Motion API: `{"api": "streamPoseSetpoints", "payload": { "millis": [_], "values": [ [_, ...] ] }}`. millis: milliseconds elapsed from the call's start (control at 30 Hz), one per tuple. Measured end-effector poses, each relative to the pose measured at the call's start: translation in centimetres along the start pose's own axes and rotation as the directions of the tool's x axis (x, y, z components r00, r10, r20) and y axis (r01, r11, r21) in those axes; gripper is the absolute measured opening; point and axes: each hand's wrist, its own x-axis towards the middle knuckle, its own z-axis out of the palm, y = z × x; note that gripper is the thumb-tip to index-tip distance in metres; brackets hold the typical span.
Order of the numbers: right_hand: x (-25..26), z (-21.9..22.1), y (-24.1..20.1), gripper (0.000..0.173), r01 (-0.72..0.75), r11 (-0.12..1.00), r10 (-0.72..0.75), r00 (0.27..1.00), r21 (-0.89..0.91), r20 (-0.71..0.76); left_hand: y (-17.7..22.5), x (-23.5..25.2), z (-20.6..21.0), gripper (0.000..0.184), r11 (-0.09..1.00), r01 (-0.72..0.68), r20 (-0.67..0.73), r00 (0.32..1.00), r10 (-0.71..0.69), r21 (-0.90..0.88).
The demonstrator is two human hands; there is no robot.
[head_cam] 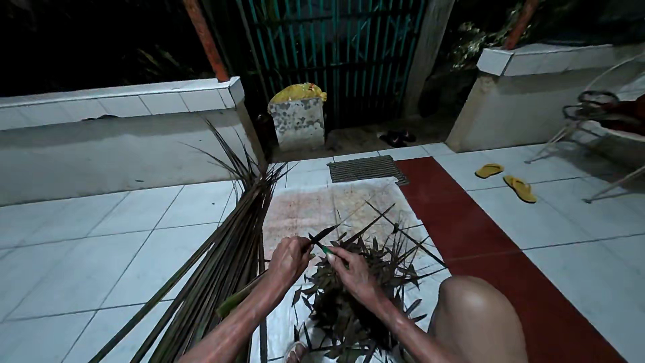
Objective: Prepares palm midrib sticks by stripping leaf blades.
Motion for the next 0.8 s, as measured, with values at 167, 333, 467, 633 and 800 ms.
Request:
{"api": "streamPoseSetpoints", "payload": {
  "millis": [167,333,467,633,800],
  "values": [
    [0.4,-0.3,-2.1,0.039,-0.078,0.994,0.074,0.996,-0.081,-0.047,2.1,0.1,-1.1,0.027,0.986,0.053,-0.018,0.999,-0.051,0.16],
    [0.3,-0.5,-2.3,0.039,-0.116,0.992,0.112,0.991,-0.052,-0.067,3.2,0.8,-0.9,0.029,0.98,0.053,0.008,0.998,-0.055,0.193],
    [0.4,-1.0,-2.2,0.04,-0.101,0.994,0.099,0.994,-0.051,-0.047,2.9,0.9,-0.8,0.028,0.981,0.04,0.019,0.999,-0.045,0.189],
    [0.4,-0.6,-1.8,0.04,-0.092,0.994,0.089,0.995,-0.064,-0.043,2.4,0.8,-0.9,0.029,0.979,0.026,0.036,0.999,-0.034,0.2],
    [0.8,-0.2,-2.0,0.039,-0.154,0.986,0.148,0.985,-0.059,-0.088,4.0,0.3,-0.9,0.028,0.966,0.064,0.058,0.995,-0.081,0.249]
  ]
}}
